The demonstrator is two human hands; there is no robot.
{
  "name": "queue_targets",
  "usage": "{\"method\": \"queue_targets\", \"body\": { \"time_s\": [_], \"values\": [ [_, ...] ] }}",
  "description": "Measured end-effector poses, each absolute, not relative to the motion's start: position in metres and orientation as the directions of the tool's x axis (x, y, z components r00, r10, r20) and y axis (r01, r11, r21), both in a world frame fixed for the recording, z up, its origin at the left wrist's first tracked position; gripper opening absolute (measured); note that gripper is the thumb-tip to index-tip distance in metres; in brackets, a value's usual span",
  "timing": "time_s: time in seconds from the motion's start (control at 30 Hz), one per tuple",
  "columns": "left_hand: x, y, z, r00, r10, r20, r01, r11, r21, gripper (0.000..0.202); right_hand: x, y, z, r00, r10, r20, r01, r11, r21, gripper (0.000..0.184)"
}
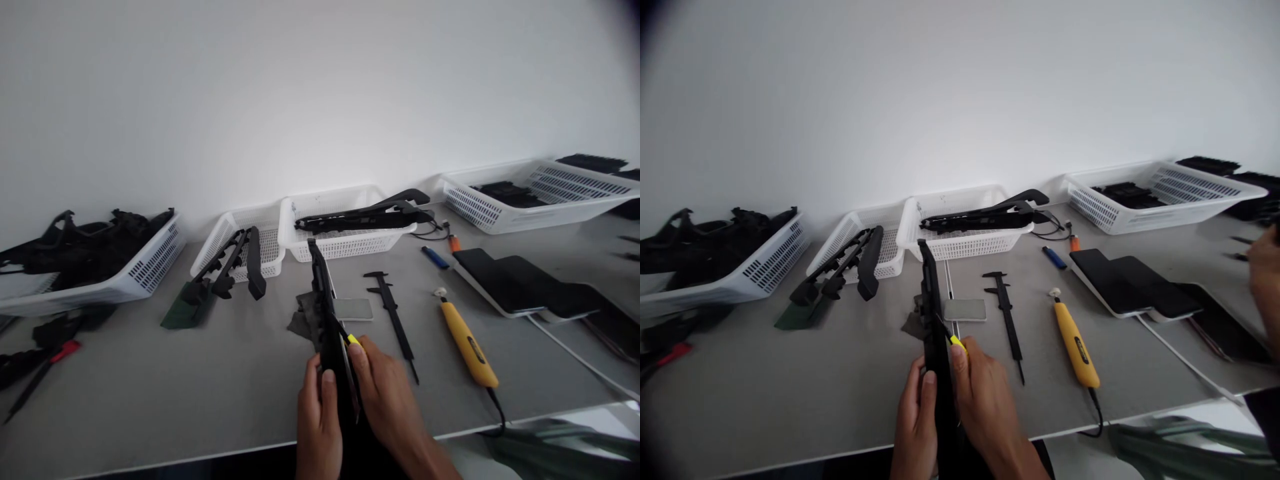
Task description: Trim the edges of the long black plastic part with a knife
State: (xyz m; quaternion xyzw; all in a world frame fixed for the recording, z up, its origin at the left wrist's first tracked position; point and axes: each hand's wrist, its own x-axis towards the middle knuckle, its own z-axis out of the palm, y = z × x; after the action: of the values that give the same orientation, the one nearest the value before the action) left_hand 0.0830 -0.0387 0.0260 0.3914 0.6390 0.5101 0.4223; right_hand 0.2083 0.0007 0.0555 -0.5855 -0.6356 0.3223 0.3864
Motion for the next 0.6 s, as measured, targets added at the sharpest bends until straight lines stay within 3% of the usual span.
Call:
{"method": "queue_targets", "body": {
  "time_s": [0.37,0.5,0.6],
  "values": [
    [0.081,-0.036,0.030,-0.221,0.965,-0.142,0.118,0.171,0.978,0.061,0.212,0.003,0.056,-0.083,0.995,0.063,0.481,0.096,-0.871,0.062],
    [0.082,-0.035,0.036,-0.196,0.970,-0.143,0.053,0.156,0.986,0.058,0.222,0.006,0.059,-0.110,0.993,0.028,0.470,0.077,-0.879,0.061],
    [0.084,-0.036,0.044,-0.157,0.960,-0.230,-0.068,0.222,0.973,0.067,0.236,0.011,0.063,-0.154,0.987,0.036,0.425,0.099,-0.900,0.060]
  ]
}}
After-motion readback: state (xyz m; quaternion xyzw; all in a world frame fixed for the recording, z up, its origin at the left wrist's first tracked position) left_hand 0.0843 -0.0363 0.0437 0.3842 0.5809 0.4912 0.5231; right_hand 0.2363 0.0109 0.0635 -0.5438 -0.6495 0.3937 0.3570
